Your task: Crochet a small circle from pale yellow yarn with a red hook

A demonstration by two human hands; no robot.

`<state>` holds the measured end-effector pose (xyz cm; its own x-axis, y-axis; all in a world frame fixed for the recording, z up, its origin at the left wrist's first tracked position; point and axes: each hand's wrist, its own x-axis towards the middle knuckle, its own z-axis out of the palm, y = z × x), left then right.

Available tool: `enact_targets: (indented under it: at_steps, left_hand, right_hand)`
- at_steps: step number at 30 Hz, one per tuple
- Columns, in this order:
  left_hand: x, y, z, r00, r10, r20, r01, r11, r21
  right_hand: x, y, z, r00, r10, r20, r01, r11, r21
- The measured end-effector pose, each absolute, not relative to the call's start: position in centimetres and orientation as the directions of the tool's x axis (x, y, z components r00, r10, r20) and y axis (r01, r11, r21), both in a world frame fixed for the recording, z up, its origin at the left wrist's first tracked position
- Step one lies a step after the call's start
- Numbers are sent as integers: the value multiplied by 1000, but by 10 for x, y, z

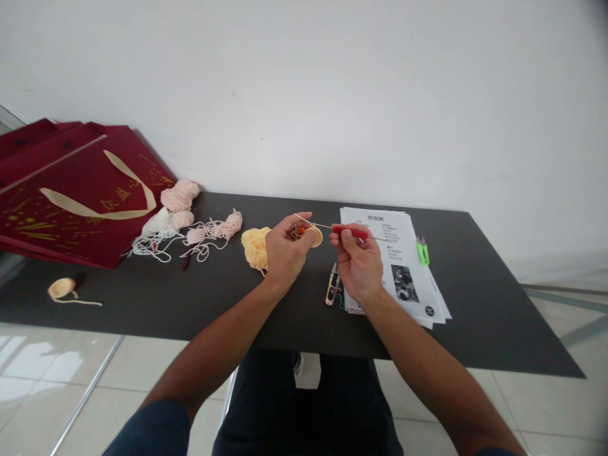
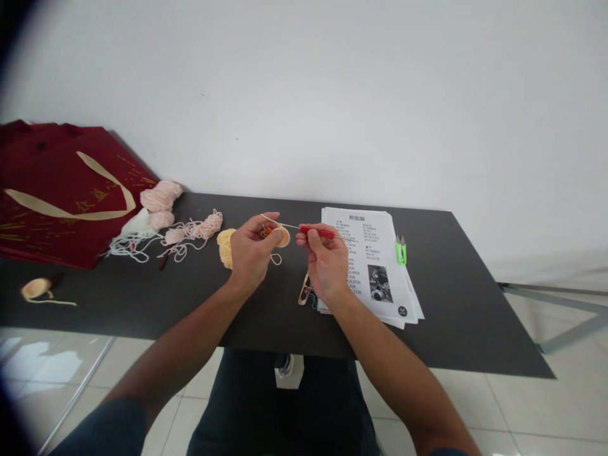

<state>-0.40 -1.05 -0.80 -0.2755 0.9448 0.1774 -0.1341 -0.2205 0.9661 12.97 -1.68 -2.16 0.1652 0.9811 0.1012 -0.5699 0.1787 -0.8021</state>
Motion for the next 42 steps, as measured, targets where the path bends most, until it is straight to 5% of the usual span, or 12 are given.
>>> enact_targets:
  at_steps: [6,21,42]
  left_hand:
    - [-5,-9,-8,-237,964,122,-243,-181,953]
    - [-5,-10,-6,-279,950,142,-188,-199,962]
    - [-4,-13,-4,-309,937,163,-162,-221,962]
  right_hand:
    - [135,-14,-22,135,986,102,-579,162,-799]
    - [132,-25,-22,285,863,416,-269,489,-830]
    - [131,-24,-24,251,881,402,-316,467,-826]
